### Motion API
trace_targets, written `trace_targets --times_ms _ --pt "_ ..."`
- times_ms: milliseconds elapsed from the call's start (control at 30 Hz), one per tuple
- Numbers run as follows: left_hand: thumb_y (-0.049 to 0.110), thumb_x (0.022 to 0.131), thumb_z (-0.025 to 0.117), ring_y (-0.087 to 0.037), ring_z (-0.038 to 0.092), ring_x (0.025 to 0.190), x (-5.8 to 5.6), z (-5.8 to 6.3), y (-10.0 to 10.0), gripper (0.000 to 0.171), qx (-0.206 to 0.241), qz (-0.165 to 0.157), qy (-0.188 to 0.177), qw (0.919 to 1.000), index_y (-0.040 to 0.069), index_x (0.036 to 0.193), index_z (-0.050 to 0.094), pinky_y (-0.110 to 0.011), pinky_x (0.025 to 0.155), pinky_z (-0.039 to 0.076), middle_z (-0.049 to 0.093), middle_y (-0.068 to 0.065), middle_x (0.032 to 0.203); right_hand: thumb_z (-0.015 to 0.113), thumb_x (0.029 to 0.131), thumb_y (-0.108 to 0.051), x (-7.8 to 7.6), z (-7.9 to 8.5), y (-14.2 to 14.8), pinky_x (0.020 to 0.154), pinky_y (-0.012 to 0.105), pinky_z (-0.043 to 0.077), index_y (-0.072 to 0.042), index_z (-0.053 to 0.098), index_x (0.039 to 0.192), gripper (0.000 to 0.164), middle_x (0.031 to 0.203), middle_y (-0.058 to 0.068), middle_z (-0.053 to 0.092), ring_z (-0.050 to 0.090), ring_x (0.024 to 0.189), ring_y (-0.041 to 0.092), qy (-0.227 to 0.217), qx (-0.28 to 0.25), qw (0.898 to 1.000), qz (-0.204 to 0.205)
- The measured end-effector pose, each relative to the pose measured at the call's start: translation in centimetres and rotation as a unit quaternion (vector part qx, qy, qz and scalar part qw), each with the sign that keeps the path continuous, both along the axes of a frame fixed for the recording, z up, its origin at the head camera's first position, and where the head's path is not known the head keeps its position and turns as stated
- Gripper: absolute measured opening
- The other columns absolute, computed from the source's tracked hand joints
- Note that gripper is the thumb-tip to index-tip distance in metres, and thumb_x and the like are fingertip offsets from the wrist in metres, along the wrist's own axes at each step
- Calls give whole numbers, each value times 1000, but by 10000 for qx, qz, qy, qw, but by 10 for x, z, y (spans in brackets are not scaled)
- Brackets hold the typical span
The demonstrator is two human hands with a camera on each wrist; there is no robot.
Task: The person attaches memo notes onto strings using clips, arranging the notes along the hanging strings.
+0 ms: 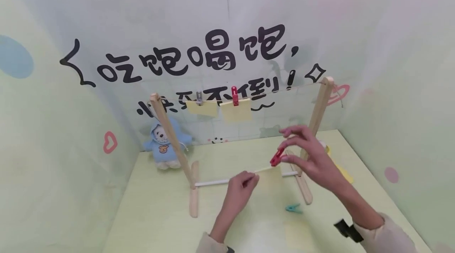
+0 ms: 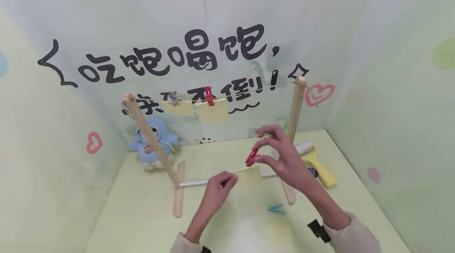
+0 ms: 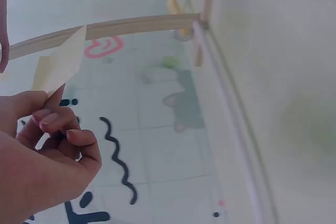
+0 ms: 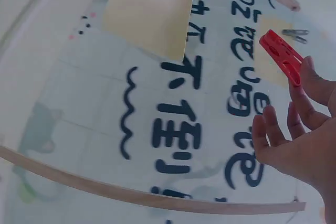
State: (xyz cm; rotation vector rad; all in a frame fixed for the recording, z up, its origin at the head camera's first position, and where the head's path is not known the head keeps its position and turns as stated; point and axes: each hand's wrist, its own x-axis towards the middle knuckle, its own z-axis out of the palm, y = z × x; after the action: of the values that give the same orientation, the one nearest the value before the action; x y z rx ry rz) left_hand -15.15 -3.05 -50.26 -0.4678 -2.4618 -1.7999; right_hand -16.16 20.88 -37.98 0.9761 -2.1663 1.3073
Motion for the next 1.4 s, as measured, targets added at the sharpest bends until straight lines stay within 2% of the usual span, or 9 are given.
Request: trace_targets --times_ms 100,200,333,467,633,967,1200,1400 --pt "19 108 71 -2 50 65 -16 39 -5 22 158 13 -377 9992 1 109 84 -17 59 42 67 -8 77 81 79 22 -10 39 -3 121 20 37 -1 78 106 36 135 0 56 53 141 8 361 6 9993 -27" --pt "21 108 72 -4 50 61 -31 70 -6 24 449 41 -383 9982 0 111 84 -17 56 43 64 -2 71 81 81 22 -21 73 -4 122 21 36 3 77 105 31 134 -7 54 53 143 8 675 90 9974 -233" --pt "21 108 72 -6 47 54 -44 102 -4 25 895 123 -165 9958 -2 104 82 -18 51 39 53 7 61 83 84 18 -35 109 -2 119 23 34 8 77 105 24 130 -17 48 48 147 9 908 171 9938 -621" --pt "21 109 71 -7 40 48 -51 124 -1 26 1230 165 4 9923 -2 102 79 -19 47 31 44 8 55 83 87 15 -51 131 -1 115 23 37 10 77 106 20 125 -21 45 49 148 19 984 164 9908 -913" --pt "21 110 69 -7 38 43 -57 138 4 28 1485 80 76 9888 -4 105 79 -20 44 29 44 7 50 83 89 12 -65 139 -4 119 25 35 11 78 105 18 120 -20 43 51 149 30 942 134 9908 -957" --pt "19 110 67 -6 38 40 -67 150 8 26 1474 180 71 9889 -5 113 79 -20 42 30 45 7 48 81 91 12 -79 147 -11 109 25 36 11 77 105 15 115 -12 42 48 144 24 659 67 9941 -861" --pt "18 111 65 -7 36 39 -70 158 16 27 1353 208 170 9904 -4 119 78 -21 42 28 45 7 48 81 93 9 -83 149 -14 99 23 37 8 78 104 12 116 14 46 48 143 29 559 352 9951 -738" --pt "17 111 65 -7 36 38 -72 163 20 26 1361 257 323 9898 -5 116 78 -21 41 27 45 7 48 80 94 8 -84 151 -16 92 26 35 7 78 103 9 115 16 45 50 143 33 500 595 9945 -696"
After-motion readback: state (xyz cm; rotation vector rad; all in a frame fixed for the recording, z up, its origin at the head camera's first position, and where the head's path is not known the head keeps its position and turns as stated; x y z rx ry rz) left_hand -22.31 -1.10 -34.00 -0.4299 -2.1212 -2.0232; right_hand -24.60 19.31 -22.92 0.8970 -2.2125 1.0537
